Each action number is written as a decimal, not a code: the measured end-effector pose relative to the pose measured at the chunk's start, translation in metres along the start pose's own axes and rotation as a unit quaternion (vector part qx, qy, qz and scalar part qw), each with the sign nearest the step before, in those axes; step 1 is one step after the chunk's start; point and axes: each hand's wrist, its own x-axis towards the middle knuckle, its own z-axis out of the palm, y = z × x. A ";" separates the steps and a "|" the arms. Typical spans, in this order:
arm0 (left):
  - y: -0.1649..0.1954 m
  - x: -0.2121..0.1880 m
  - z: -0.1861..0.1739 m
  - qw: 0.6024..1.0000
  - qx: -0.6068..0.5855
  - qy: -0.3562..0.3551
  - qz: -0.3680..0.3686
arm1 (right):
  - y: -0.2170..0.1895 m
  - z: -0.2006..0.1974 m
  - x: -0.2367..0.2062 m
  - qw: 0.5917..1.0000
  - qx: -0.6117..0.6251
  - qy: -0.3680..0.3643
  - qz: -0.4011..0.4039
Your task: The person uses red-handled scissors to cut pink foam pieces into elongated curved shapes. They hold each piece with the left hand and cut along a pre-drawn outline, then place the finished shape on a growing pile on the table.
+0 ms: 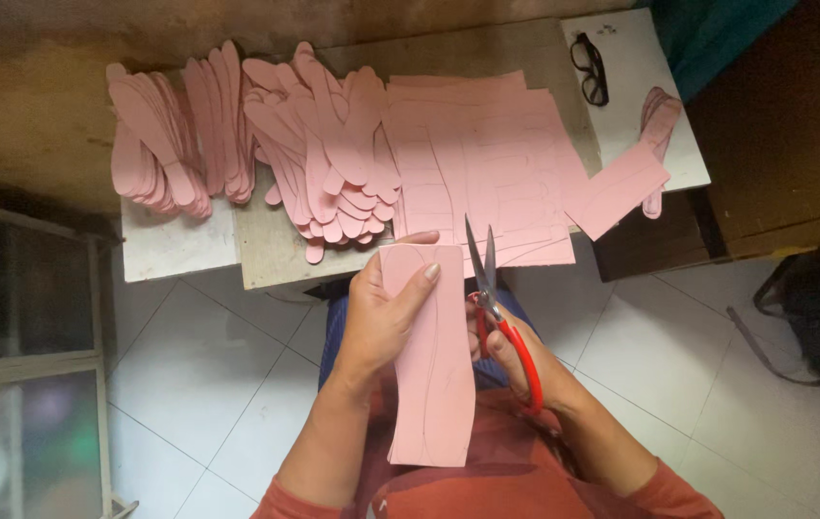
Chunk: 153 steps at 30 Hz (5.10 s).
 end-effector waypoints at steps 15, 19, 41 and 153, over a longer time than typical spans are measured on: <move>-0.001 -0.025 0.028 1.000 0.004 -0.021 -0.004 | -0.046 -0.004 -0.020 0.959 -0.257 0.002 -0.119; 0.000 -0.024 0.028 1.000 0.006 -0.030 -0.004 | -0.047 -0.002 -0.022 0.980 -0.193 0.003 -0.051; 0.004 -0.030 0.020 1.000 -0.004 -0.024 0.007 | -0.057 0.017 -0.014 0.986 -0.150 0.007 -0.078; -0.063 -0.042 0.051 0.974 -0.173 0.141 -0.031 | -0.010 0.028 -0.018 0.989 -0.138 0.052 0.000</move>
